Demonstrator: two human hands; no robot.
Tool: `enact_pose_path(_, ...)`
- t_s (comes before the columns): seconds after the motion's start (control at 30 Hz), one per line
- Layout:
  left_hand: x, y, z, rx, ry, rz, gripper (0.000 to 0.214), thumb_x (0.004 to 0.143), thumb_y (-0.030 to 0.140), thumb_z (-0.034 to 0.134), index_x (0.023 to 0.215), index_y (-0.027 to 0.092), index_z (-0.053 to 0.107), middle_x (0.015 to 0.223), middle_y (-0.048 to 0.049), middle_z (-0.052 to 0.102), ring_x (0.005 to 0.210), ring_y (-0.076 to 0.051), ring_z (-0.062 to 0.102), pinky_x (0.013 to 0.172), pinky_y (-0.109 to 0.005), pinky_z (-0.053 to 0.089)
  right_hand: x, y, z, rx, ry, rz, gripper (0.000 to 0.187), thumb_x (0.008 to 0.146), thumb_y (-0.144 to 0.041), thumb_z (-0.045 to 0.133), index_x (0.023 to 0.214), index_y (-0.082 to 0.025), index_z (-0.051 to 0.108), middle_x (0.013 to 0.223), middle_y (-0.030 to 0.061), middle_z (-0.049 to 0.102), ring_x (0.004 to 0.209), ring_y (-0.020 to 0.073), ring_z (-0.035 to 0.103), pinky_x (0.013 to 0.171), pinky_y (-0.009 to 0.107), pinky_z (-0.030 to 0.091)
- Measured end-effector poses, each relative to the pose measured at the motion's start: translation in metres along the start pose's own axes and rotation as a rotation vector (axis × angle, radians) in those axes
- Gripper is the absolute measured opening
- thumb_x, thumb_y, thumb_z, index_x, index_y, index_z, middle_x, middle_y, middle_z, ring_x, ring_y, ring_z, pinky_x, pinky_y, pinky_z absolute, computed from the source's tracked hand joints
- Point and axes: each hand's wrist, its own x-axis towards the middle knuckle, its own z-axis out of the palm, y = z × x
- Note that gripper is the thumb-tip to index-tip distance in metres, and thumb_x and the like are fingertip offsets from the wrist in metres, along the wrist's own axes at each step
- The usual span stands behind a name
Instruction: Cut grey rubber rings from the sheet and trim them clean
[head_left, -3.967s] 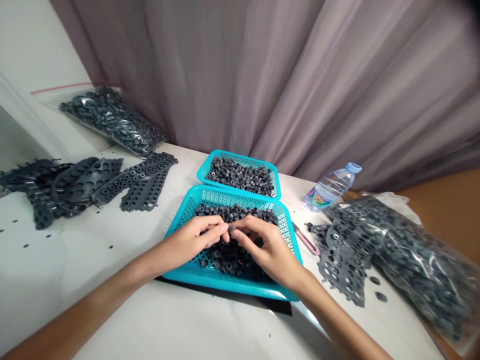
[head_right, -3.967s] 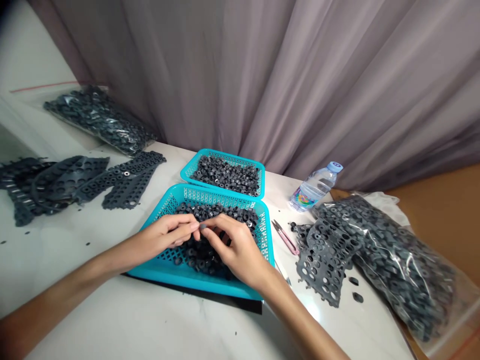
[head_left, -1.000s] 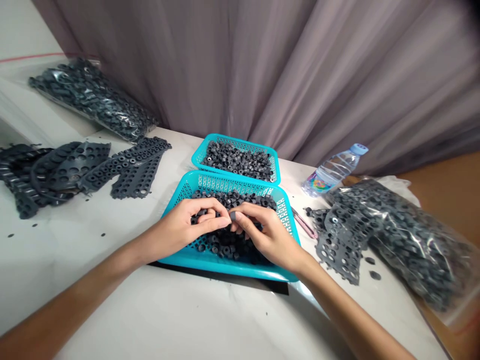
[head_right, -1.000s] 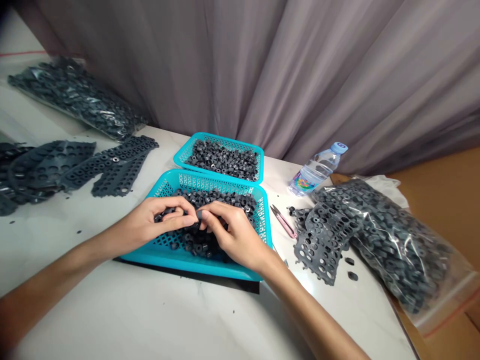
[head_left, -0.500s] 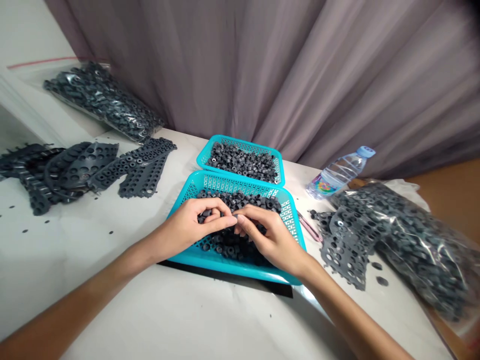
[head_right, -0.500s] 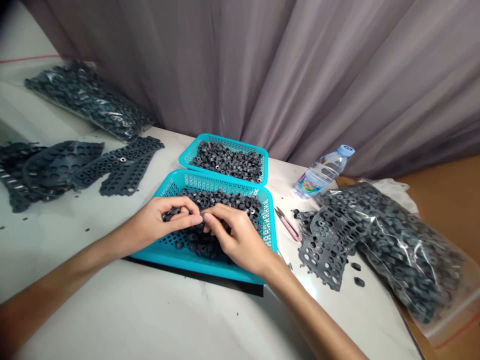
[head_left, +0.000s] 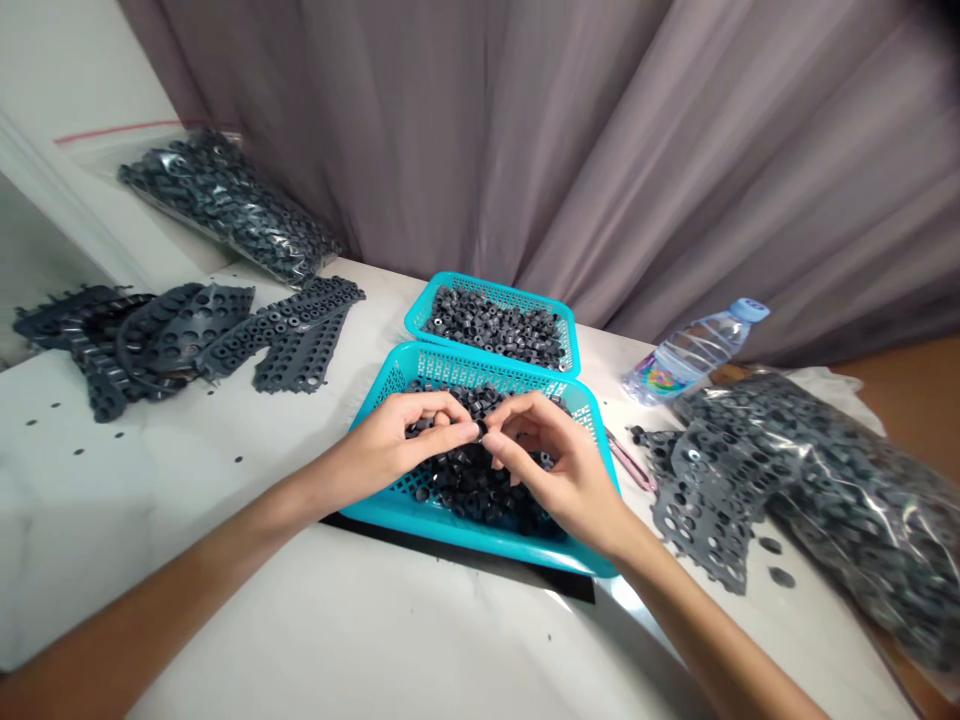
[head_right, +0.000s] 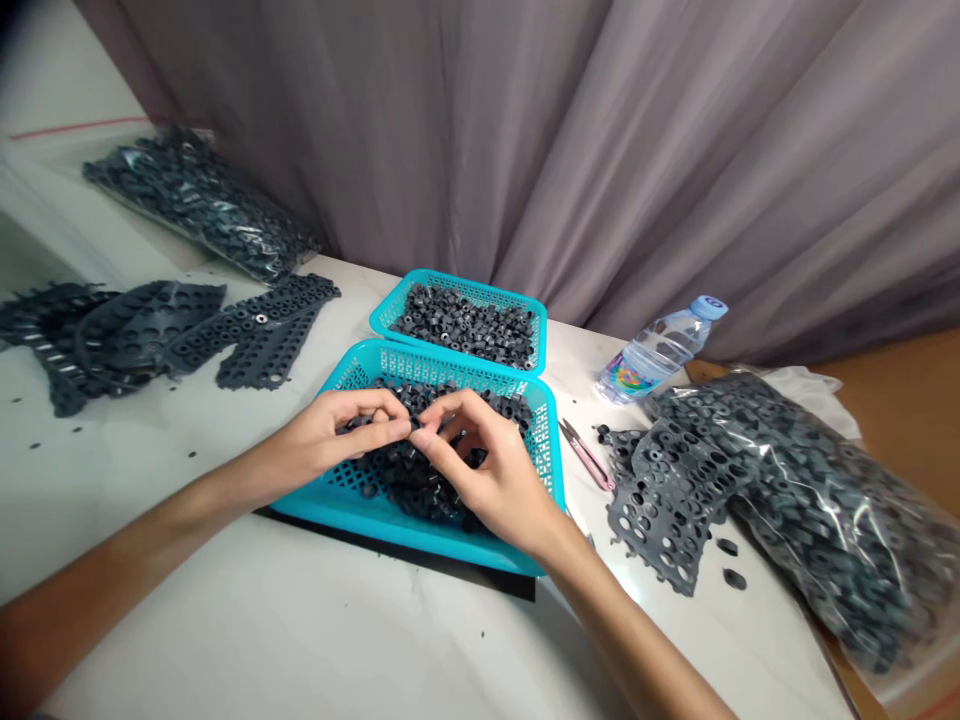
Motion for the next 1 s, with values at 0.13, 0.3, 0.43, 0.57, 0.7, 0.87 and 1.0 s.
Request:
enact_pose_path(0.13,-0.001,0.002,0.000,-0.015,-0.028,-0.013,0.028,0.100,0.044,0.063,0.096,0.021,0.077,0.085,0.0002,0.066,0.076,-0.015,0.052,0.068,-0.027,0.039,0.000,0.001,-0.001,-0.027,-0.020,0.000,0.017,0.101,-0.037,0.072,0.105,-0.021,0.070,0.100,0.0057,0.071,0.086,0.0170,0.068,0.065,0.026,0.056)
enact_pose_path(0.3,-0.001,-0.002,-0.001,-0.038,-0.027,-0.042,0.034,0.100,0.051,0.063,0.096,0.020,0.077,0.072,0.0017,0.057,0.063,-0.013,0.043,0.053,-0.025,0.030,0.001,0.004,-0.002,0.049,-0.012,0.005,0.018,0.103,-0.037,0.069,0.111,-0.021,0.075,0.101,0.0052,0.072,0.081,0.0153,0.068,0.060,0.025,0.058)
enact_pose_path(0.43,0.000,-0.004,-0.001,-0.032,-0.039,-0.043,0.033,0.099,0.051,0.065,0.094,0.021,0.076,0.072,0.0032,0.053,0.062,-0.012,0.040,0.053,-0.026,0.028,0.002,0.002,-0.003,0.080,-0.014,0.011,0.022,0.105,-0.038,0.067,0.115,-0.022,0.078,0.100,0.0056,0.073,0.075,0.0137,0.067,0.059,0.025,0.057)
enact_pose_path(0.57,0.000,-0.006,0.001,-0.009,0.026,0.003,0.026,0.098,0.046,0.067,0.094,0.021,0.071,0.071,0.0058,0.044,0.064,-0.012,0.039,0.059,-0.026,0.032,0.002,0.002,-0.004,0.062,0.009,0.017,0.024,0.104,-0.039,0.067,0.115,-0.021,0.079,0.095,0.0048,0.074,0.069,0.0125,0.065,0.058,0.025,0.056)
enact_pose_path(0.7,0.000,-0.010,0.003,0.007,0.070,0.049,0.022,0.097,0.044,0.070,0.099,0.022,0.067,0.070,0.0079,0.032,0.063,-0.012,0.035,0.062,-0.025,0.032,0.002,0.002,-0.004,0.042,0.010,0.000,0.026,0.105,-0.040,0.066,0.116,-0.022,0.081,0.096,0.0053,0.073,0.067,0.0121,0.064,0.058,0.025,0.055)
enact_pose_path(0.87,-0.001,-0.009,0.003,0.018,0.060,0.055,0.023,0.098,0.045,0.070,0.098,0.022,0.067,0.070,0.0076,0.031,0.063,-0.012,0.033,0.061,-0.026,0.031,0.003,0.002,-0.003,0.052,0.011,0.002,0.025,0.106,-0.039,0.064,0.115,-0.022,0.081,0.096,0.0055,0.074,0.067,0.0122,0.065,0.057,0.025,0.054)
enact_pose_path(1.0,-0.001,-0.008,0.002,0.013,0.053,0.062,0.018,0.099,0.040,0.069,0.098,0.022,0.068,0.072,0.0073,0.031,0.063,-0.011,0.033,0.061,-0.026,0.029,0.004,0.002,-0.003,0.082,0.142,0.002,0.024,0.106,-0.037,0.065,0.111,-0.018,0.079,0.085,0.0030,0.074,0.058,0.0105,0.062,0.052,0.024,0.049)
